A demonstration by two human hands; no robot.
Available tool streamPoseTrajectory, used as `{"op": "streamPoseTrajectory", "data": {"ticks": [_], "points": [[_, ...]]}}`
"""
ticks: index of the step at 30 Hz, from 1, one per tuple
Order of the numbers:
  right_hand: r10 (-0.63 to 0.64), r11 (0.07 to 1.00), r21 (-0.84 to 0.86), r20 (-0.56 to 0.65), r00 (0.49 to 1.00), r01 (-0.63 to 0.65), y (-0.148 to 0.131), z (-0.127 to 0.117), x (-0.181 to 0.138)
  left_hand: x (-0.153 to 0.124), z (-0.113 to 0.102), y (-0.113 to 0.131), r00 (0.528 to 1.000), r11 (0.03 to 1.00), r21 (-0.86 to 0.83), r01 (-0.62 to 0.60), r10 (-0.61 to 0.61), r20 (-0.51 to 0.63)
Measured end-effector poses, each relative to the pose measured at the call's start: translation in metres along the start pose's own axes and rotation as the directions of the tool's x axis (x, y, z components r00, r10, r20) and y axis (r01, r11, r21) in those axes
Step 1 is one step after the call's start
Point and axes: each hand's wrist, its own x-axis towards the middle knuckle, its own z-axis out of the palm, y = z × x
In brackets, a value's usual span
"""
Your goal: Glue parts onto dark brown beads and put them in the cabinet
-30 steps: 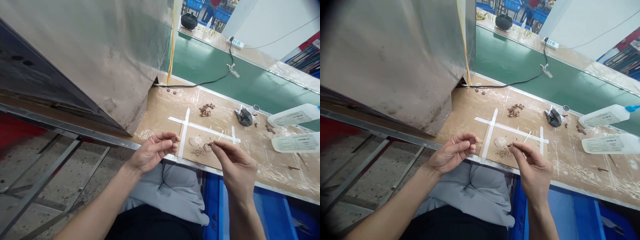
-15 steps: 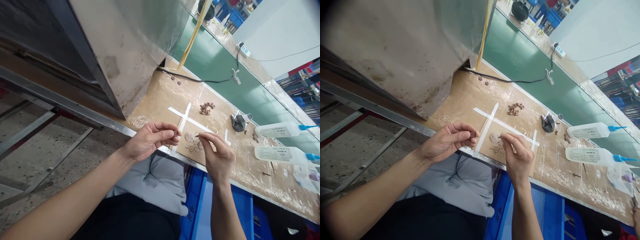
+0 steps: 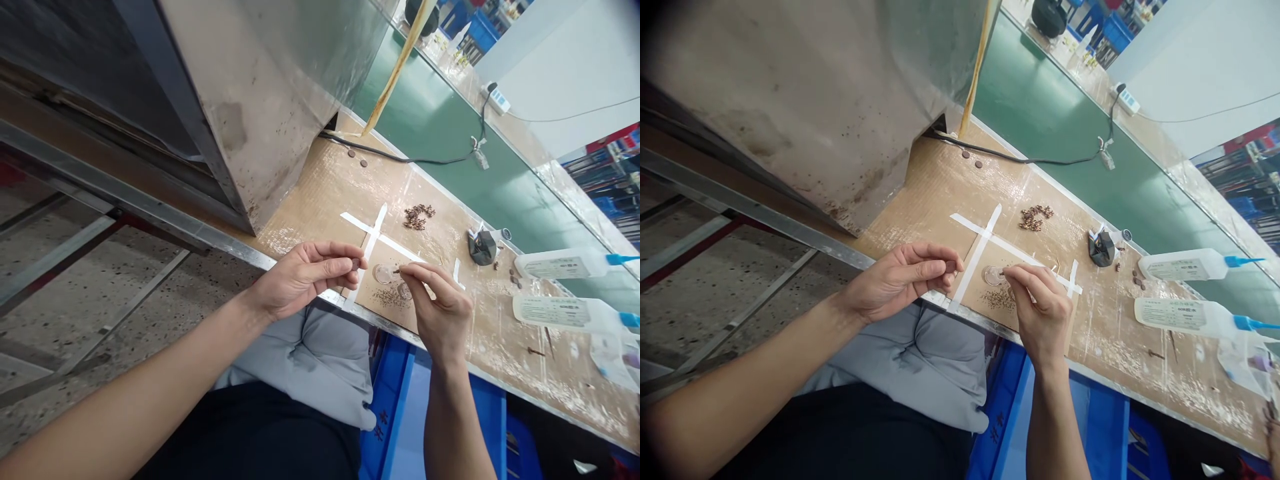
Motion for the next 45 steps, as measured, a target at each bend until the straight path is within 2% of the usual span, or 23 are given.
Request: {"op": "streamPoseTrajectory", "data": {"ticks": [17,22,30,35,39,45], "points": [[0.001,1.000,0.012,-0.005,1.000,-0.001,0.004,0.000,-0.002,0.001,0.001,-0.002,1.000,1.000,0.000,-0.005,0.005,-0.016],[0.008,1.000,0.021,-0.093,0.996,-0.006,0.003,0.003,-0.001,0.001,-0.001,-0.001,1.000,1.000,0.022,-0.014,0.015,-0.013],[-0.041,0.999,0.002,-0.082,0.996,0.042,0.005,0.009,0.003,0.001,-0.002,-0.002,1.000,0.999,0.037,-0.022,0.021,0.000],[0.026,0.998,0.068,-0.197,0.980,-0.013,-0.008,0.002,-0.002,-0.001,0.000,0.000,1.000,1.000,0.011,-0.004,0.004,-0.011],[0.120,0.983,0.170,-0.304,0.945,-0.070,-0.022,-0.002,-0.006,0.000,0.003,0.001,1.000,0.999,-0.037,0.010,-0.011,-0.019],[0.210,0.949,0.293,-0.300,0.931,-0.119,-0.038,0.001,-0.009,0.003,0.003,-0.006,0.999,0.998,-0.061,0.036,-0.038,-0.033]]}}
